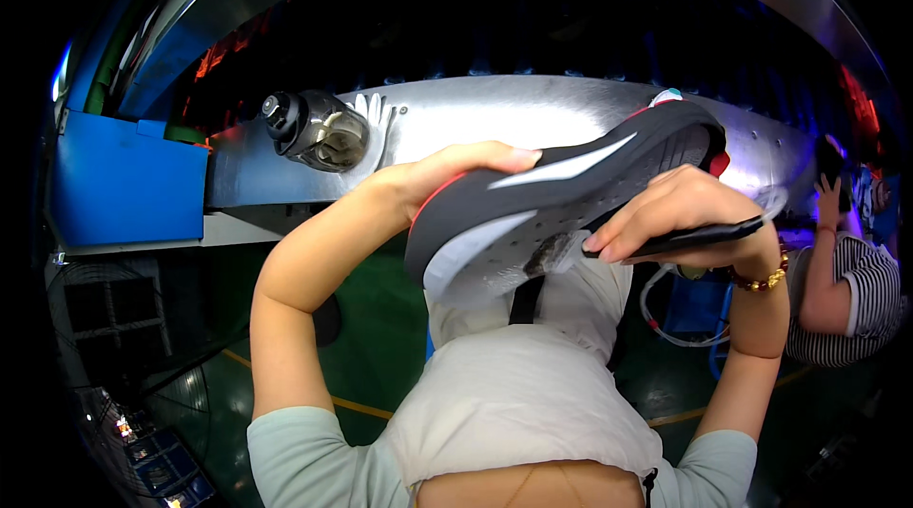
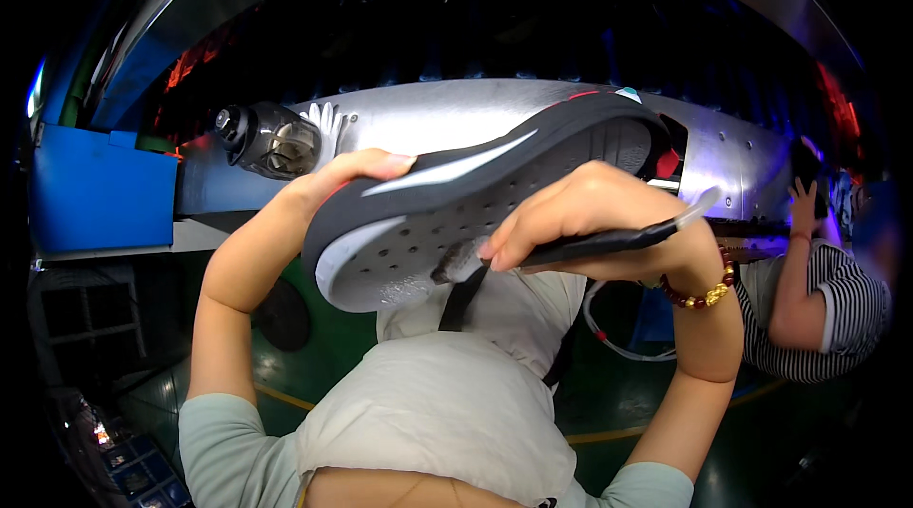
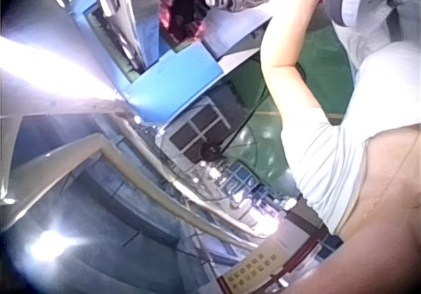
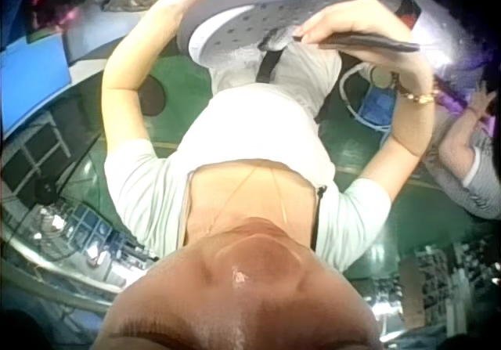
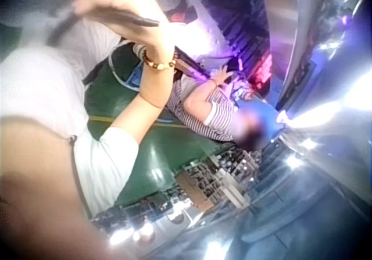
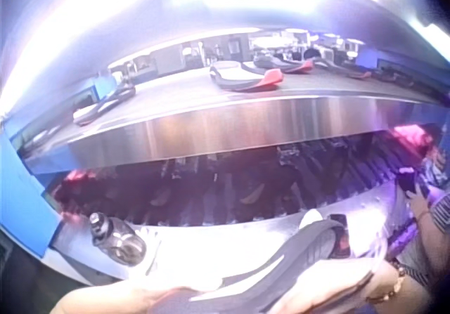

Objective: The person repeatedly picks up grey and red slipper soles from a conveyor belt and uses a brush to apply a clear adhesive to the bottom surface. They rotate each sole to cover the entire area before placing it back on the belt.

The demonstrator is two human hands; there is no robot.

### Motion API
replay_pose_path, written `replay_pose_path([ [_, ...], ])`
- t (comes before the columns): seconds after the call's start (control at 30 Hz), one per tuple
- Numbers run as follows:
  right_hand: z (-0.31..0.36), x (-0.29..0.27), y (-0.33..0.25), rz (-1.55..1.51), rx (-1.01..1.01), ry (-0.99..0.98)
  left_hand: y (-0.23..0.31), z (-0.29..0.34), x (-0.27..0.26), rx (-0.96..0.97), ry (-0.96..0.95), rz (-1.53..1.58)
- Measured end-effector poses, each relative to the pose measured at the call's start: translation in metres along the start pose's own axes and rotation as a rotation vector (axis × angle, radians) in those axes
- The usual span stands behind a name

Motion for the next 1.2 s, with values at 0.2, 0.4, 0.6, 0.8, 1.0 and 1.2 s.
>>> replay_pose_path([
  [0.2,0.017,-0.011,-0.012,0.039,0.052,0.006,-0.01,-0.001,-0.025,0.105,0.009,0.109],
  [0.4,0.036,-0.006,0.012,0.008,0.165,0.071,-0.022,0.019,-0.047,0.062,0.309,-0.007],
  [0.6,0.053,-0.021,0.023,0.001,0.179,0.374,-0.037,0.015,-0.071,0.113,0.085,0.268],
  [0.8,0.057,-0.031,0.01,-0.08,0.312,0.381,-0.039,0.012,-0.076,0.295,0.053,0.268],
  [1.0,0.037,-0.011,0.056,-0.45,0.303,0.644,-0.054,-0.045,-0.049,0.318,-0.159,0.683],
  [1.2,0.1,-0.031,0.1,0.192,0.393,1.401,-0.067,-0.053,-0.04,0.317,-0.247,0.655],
])
Point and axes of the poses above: each hand's wrist, its own z-axis away from the middle knuckle, its own x-axis out of the palm, y = z × x, the point moved 6 cm from there along -z, towards the middle knuckle, and after that the axes turned 1 degree about z, right-handed, at the moved point
